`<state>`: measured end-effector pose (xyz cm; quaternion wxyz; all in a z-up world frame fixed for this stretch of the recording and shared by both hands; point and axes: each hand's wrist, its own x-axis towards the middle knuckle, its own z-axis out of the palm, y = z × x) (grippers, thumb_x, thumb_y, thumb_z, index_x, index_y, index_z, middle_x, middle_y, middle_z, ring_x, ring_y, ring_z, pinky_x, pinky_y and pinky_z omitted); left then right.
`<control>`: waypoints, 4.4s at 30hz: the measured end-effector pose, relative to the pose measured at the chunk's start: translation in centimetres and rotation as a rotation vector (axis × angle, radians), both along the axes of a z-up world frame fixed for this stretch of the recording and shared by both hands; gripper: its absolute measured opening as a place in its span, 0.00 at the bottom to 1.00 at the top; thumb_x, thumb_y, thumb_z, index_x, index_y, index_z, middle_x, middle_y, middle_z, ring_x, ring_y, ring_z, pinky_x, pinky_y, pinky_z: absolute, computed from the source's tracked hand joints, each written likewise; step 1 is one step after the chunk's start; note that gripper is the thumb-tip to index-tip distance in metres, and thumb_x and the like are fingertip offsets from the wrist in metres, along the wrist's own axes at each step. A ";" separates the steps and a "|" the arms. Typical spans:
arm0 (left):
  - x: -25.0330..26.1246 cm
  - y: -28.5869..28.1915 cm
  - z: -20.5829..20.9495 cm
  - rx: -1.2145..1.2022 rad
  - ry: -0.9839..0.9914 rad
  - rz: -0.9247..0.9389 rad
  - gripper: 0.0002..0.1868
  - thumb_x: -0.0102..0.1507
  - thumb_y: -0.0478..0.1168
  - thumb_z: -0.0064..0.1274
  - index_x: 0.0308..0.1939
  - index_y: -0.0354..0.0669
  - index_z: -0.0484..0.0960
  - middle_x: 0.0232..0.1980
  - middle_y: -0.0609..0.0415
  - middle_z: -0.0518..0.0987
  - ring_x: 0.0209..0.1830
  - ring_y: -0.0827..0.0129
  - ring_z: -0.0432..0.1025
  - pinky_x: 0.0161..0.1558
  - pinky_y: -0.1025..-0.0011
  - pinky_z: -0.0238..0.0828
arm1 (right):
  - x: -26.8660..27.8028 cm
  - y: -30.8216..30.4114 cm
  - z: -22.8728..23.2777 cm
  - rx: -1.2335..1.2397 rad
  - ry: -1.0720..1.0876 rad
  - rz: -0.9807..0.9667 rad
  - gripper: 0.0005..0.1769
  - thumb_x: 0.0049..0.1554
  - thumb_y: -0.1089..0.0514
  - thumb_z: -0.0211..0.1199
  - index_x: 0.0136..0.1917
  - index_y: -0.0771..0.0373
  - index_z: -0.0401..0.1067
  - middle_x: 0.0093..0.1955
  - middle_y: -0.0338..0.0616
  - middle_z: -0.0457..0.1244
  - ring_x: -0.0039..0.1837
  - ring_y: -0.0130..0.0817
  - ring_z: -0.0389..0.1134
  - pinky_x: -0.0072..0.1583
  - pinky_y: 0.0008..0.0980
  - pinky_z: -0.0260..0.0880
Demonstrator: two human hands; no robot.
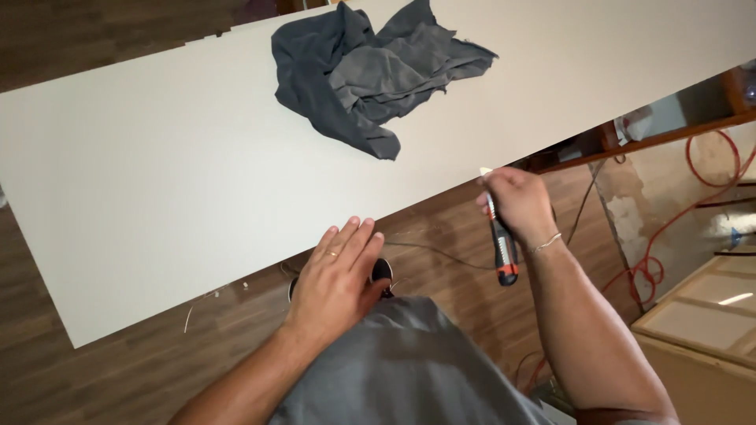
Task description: Trimming excess edge banding from a board using a utility knife
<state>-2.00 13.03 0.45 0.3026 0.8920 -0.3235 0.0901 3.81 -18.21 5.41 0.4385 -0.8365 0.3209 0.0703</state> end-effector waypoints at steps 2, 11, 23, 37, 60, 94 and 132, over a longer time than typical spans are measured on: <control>-0.2 0.3 -0.3 -0.009 -0.005 0.000 0.39 0.56 0.56 0.66 0.68 0.44 0.75 0.73 0.47 0.72 0.74 0.52 0.65 0.73 0.53 0.56 | 0.0 -0.7 0.5 -0.041 -0.020 -0.035 0.11 0.58 0.55 0.60 0.45 0.63 0.79 0.30 0.49 0.68 0.30 0.32 0.71 0.34 0.28 0.72; -0.6 0.3 -2.0 -0.003 -0.002 0.031 0.40 0.56 0.54 0.65 0.69 0.43 0.73 0.76 0.44 0.68 0.77 0.49 0.61 0.75 0.51 0.54 | -0.5 2.6 0.5 0.003 -0.027 -0.020 0.11 0.58 0.57 0.59 0.44 0.64 0.78 0.28 0.51 0.67 0.28 0.34 0.70 0.32 0.30 0.71; -1.2 2.7 -2.4 0.037 -0.045 0.032 0.36 0.59 0.57 0.61 0.66 0.43 0.74 0.77 0.45 0.68 0.78 0.51 0.61 0.76 0.52 0.51 | -2.3 10.6 -0.3 0.122 0.002 -0.055 0.12 0.58 0.57 0.59 0.45 0.66 0.79 0.29 0.53 0.68 0.29 0.34 0.71 0.32 0.29 0.72; -1.9 6.5 -2.0 0.031 -0.116 0.050 0.38 0.53 0.59 0.65 0.62 0.44 0.76 0.73 0.44 0.72 0.74 0.51 0.66 0.73 0.52 0.58 | -4.0 18.7 -1.1 0.230 0.022 0.017 0.12 0.58 0.59 0.57 0.45 0.65 0.81 0.28 0.51 0.69 0.28 0.32 0.72 0.32 0.29 0.72; -2.6 10.4 -1.5 0.042 -0.084 0.035 0.36 0.55 0.59 0.63 0.61 0.43 0.78 0.72 0.44 0.73 0.73 0.50 0.67 0.72 0.51 0.60 | -5.0 21.2 -0.9 0.197 -0.024 -0.090 0.13 0.58 0.58 0.60 0.50 0.69 0.79 0.28 0.54 0.67 0.27 0.33 0.69 0.30 0.29 0.70; -5.8 17.1 -2.0 -0.106 -0.154 0.332 0.38 0.59 0.42 0.59 0.71 0.29 0.69 0.66 0.36 0.77 0.69 0.42 0.70 0.73 0.47 0.56 | -6.6 28.9 -1.8 0.307 0.078 0.162 0.14 0.56 0.55 0.58 0.47 0.62 0.82 0.30 0.51 0.71 0.28 0.31 0.71 0.33 0.27 0.70; 0.7 -14.2 -2.7 0.206 -0.223 0.162 0.40 0.60 0.60 0.54 0.73 0.48 0.69 0.78 0.52 0.68 0.79 0.57 0.61 0.76 0.52 0.57 | -0.3 -19.9 0.8 -0.358 -0.022 0.234 0.38 0.59 0.56 0.56 0.80 0.32 0.53 0.69 0.32 0.66 0.29 0.20 0.64 0.27 0.20 0.68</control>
